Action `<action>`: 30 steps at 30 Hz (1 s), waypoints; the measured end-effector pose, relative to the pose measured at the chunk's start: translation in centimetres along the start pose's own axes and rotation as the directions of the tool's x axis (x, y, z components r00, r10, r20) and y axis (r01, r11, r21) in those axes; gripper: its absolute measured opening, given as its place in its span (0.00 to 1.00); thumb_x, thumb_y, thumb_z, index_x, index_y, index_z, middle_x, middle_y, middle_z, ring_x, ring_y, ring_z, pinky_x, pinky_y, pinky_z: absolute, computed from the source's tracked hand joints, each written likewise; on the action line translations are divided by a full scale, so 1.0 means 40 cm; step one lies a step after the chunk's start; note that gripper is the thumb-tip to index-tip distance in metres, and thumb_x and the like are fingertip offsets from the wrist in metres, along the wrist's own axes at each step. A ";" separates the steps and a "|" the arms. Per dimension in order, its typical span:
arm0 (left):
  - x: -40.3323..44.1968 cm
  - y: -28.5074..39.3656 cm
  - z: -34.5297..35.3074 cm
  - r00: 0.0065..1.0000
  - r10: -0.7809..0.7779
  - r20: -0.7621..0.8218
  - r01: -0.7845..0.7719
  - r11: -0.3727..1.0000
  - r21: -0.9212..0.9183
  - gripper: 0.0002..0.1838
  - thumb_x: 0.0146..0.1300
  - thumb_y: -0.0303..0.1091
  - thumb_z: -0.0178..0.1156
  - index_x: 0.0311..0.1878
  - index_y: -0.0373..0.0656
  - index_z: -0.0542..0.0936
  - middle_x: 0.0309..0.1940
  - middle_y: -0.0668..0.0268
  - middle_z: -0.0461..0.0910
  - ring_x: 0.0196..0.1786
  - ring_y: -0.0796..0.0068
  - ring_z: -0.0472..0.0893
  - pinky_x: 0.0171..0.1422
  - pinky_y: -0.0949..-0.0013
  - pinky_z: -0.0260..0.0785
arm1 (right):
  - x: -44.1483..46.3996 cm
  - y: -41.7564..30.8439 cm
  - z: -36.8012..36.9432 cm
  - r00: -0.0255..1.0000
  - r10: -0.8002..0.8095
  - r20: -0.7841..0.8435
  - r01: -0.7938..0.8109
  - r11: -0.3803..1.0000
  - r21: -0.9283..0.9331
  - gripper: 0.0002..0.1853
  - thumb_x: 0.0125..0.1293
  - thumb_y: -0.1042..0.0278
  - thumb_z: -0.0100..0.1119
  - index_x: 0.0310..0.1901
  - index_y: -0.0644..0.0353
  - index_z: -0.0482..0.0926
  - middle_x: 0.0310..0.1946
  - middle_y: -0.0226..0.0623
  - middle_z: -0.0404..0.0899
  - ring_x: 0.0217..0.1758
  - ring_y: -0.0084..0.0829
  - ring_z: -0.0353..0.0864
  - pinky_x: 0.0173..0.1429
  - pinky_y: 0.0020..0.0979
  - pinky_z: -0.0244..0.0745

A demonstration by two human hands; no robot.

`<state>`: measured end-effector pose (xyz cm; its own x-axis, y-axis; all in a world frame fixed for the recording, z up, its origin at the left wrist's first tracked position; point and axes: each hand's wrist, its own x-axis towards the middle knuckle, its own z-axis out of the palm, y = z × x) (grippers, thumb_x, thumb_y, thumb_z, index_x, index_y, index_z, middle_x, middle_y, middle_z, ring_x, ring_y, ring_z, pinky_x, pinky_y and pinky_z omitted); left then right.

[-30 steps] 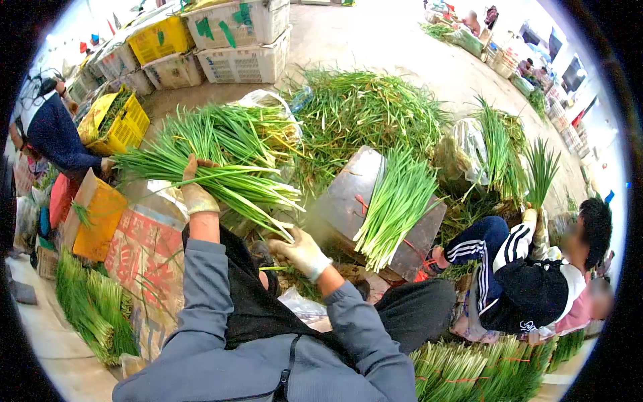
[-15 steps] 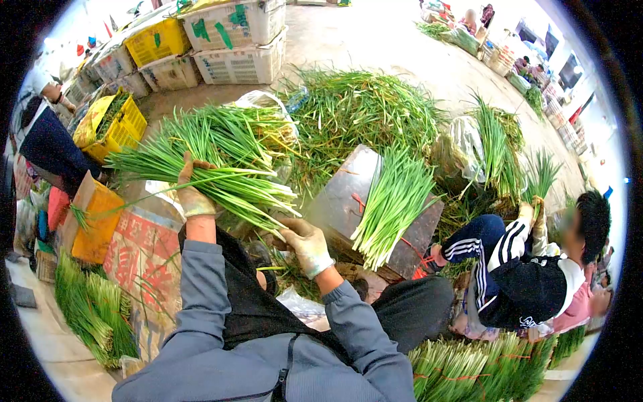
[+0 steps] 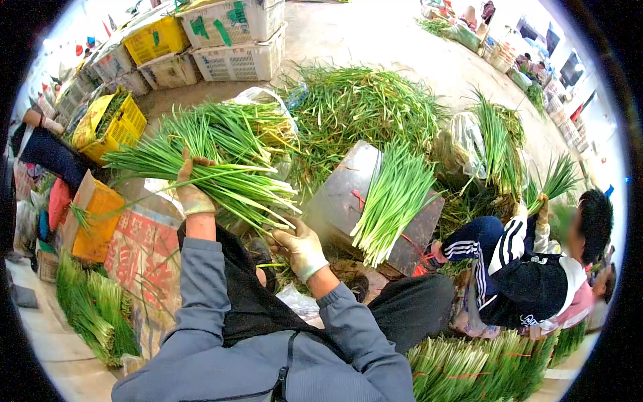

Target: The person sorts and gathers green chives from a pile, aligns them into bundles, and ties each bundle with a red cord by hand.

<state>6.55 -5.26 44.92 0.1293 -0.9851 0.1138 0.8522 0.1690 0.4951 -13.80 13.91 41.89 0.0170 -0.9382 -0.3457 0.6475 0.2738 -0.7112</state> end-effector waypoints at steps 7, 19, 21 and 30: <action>-0.010 0.018 0.021 0.999 0.038 -0.016 -0.037 0.999 0.013 0.42 0.66 0.37 0.68 0.78 0.39 0.58 0.36 0.64 0.83 0.39 0.67 0.83 0.53 0.51 0.78 | -0.001 0.053 -0.070 0.998 -0.044 -0.036 0.034 0.969 -0.243 0.25 0.65 0.79 0.64 0.64 0.67 0.74 0.45 0.39 0.82 0.42 0.30 0.84 0.43 0.30 0.81; -0.004 0.029 0.007 0.992 -0.115 0.049 0.121 0.981 -0.151 0.25 0.63 0.34 0.65 0.64 0.45 0.75 0.47 0.62 0.81 0.50 0.59 0.81 0.60 0.48 0.76 | 0.028 -0.026 -0.125 0.999 -0.050 0.012 0.051 0.919 -0.392 0.21 0.72 0.61 0.62 0.59 0.69 0.80 0.46 0.37 0.85 0.44 0.24 0.83 0.50 0.25 0.80; 0.003 0.016 -0.004 0.991 -0.123 0.056 0.130 0.980 -0.149 0.26 0.63 0.35 0.66 0.65 0.43 0.75 0.47 0.61 0.81 0.50 0.58 0.81 0.61 0.48 0.75 | 0.049 -0.031 -0.072 0.998 -0.044 -0.049 0.026 0.946 -0.322 0.24 0.72 0.61 0.63 0.62 0.70 0.77 0.50 0.40 0.83 0.45 0.26 0.84 0.49 0.27 0.81; -0.019 0.003 -0.002 0.985 -0.159 0.066 0.166 0.979 -0.121 0.31 0.64 0.34 0.65 0.70 0.44 0.70 0.48 0.58 0.81 0.50 0.57 0.82 0.61 0.49 0.76 | 0.073 0.012 -0.040 0.980 -0.123 -0.155 0.112 0.991 -0.079 0.17 0.68 0.73 0.64 0.58 0.66 0.78 0.46 0.39 0.86 0.45 0.29 0.86 0.50 0.31 0.82</action>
<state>6.60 -4.49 44.83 -0.0416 -0.9951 0.0901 0.9167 -0.0022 0.3996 -14.64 11.65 39.55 -0.1810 -0.9207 -0.3458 0.5830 0.1827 -0.7916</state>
